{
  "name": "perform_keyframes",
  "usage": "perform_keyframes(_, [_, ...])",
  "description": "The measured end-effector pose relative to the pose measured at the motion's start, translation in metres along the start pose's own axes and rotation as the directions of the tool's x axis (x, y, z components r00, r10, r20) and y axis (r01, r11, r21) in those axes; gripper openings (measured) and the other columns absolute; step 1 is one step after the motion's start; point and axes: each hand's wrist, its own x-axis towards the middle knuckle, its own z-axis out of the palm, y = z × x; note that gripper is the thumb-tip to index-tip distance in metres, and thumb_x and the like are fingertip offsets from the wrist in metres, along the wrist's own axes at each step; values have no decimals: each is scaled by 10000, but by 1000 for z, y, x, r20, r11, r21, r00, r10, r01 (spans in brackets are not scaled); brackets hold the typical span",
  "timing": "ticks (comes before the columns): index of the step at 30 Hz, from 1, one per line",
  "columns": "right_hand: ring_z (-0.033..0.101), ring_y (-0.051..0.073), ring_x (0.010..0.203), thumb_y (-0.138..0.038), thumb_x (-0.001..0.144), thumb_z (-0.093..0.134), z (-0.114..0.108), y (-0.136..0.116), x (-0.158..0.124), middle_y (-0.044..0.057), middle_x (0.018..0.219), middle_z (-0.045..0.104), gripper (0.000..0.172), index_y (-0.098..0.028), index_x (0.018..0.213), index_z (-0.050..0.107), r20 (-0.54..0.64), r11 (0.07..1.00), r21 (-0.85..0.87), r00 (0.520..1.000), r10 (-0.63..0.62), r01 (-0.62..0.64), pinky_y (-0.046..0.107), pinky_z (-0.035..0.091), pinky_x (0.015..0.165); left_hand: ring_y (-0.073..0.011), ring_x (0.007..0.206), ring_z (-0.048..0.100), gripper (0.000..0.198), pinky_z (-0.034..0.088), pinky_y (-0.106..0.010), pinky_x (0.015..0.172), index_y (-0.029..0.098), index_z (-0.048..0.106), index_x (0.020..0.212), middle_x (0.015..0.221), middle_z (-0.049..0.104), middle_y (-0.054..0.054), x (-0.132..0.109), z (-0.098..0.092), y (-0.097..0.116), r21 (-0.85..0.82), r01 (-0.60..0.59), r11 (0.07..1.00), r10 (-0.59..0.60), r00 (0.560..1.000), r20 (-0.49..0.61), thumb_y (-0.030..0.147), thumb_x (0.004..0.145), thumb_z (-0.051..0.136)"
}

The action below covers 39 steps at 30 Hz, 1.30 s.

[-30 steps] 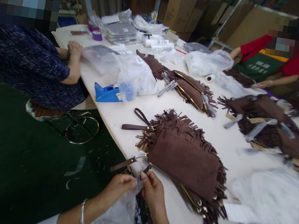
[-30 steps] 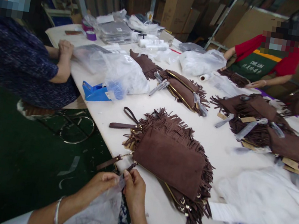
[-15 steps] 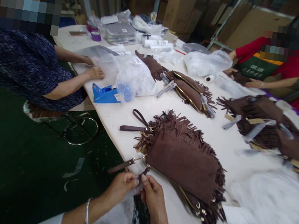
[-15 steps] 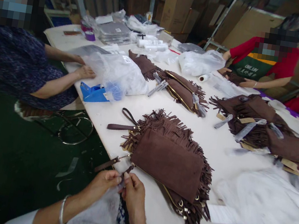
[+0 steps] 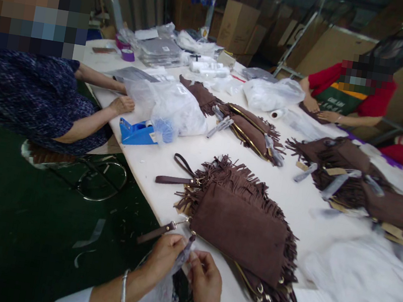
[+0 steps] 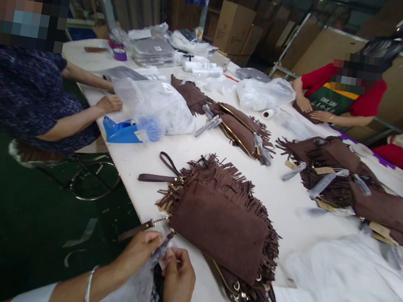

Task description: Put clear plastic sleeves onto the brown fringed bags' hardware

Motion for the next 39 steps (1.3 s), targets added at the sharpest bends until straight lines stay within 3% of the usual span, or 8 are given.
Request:
perform_keyframes(4, [471, 141, 506, -499, 791, 575, -3, -6, 8, -18, 539, 548, 320, -200, 686, 625, -68, 997, -43, 995, -73, 71, 237, 335, 490, -160, 586, 513, 468, 360, -254, 549, 143, 616, 659, 618, 585, -47, 5, 4, 2, -5, -5, 1000, 5, 1000, -21, 579, 812, 544])
perform_keyframes(9, [448, 140, 483, -560, 804, 548, -1, 0, 9, -24, 523, 521, 374, -209, 688, 604, -89, 995, 58, 993, -77, 82, 242, 354, 495, -166, 670, 545, 437, 393, -249, 616, 135, 651, 772, 716, 621, -59, 3, 3, 6, -123, -2, 992, 2, 1000, -2, 572, 757, 640])
perform_keyframes(21, [388, 117, 448, -533, 749, 619, 10, -6, 16, -36, 516, 503, 474, -163, 1041, 675, 8, 971, 239, 1000, -23, 21, 223, 302, 420, -196, 765, 607, 228, 438, -269, 693, 127, 671, 868, 817, 666, -83, 9, 6, 13, -230, -2, 973, 15, 998, 58, 308, 728, 666])
perform_keyframes(28, [417, 111, 447, -528, 708, 676, 4, -1, 15, -23, 523, 538, 453, -157, 969, 692, 15, 961, 277, 1000, 18, -22, 212, 314, 408, -178, 668, 580, 164, 399, -268, 632, 148, 665, 843, 696, 644, -35, 12, -11, 9, -67, -34, 997, 38, 997, 61, 225, 698, 656])
perform_keyframes(31, [381, 91, 416, -568, 696, 682, 10, -5, 15, -30, 513, 530, 494, -167, 984, 693, 71, 913, 396, 995, 71, -94, 200, 269, 391, -157, 600, 553, 126, 387, -264, 592, 142, 656, 796, 645, 624, -30, 10, -12, 14, -163, 79, 984, -53, 986, 160, 238, 716, 646])
perform_keyframes(35, [325, 43, 404, -565, 694, 704, 11, -10, 16, -14, 608, 593, 477, -176, 969, 685, 197, 831, 513, 972, 129, -214, 168, 190, 397, -133, 558, 530, 196, 381, -251, 528, 121, 630, 729, 646, 576, -31, 8, -15, 21, -295, 320, 900, -211, 914, 348, 307, 713, 692])
perform_keyframes(39, [251, 9, 384, -519, 704, 731, 4, -14, 22, -26, 592, 578, 438, -156, 942, 673, 315, 811, 509, 939, 136, -288, 156, 119, 400, -131, 576, 540, 255, 391, -239, 527, 121, 631, 782, 670, 580, -33, 7, -18, 18, -305, 356, 883, -231, 897, 377, 346, 711, 727])
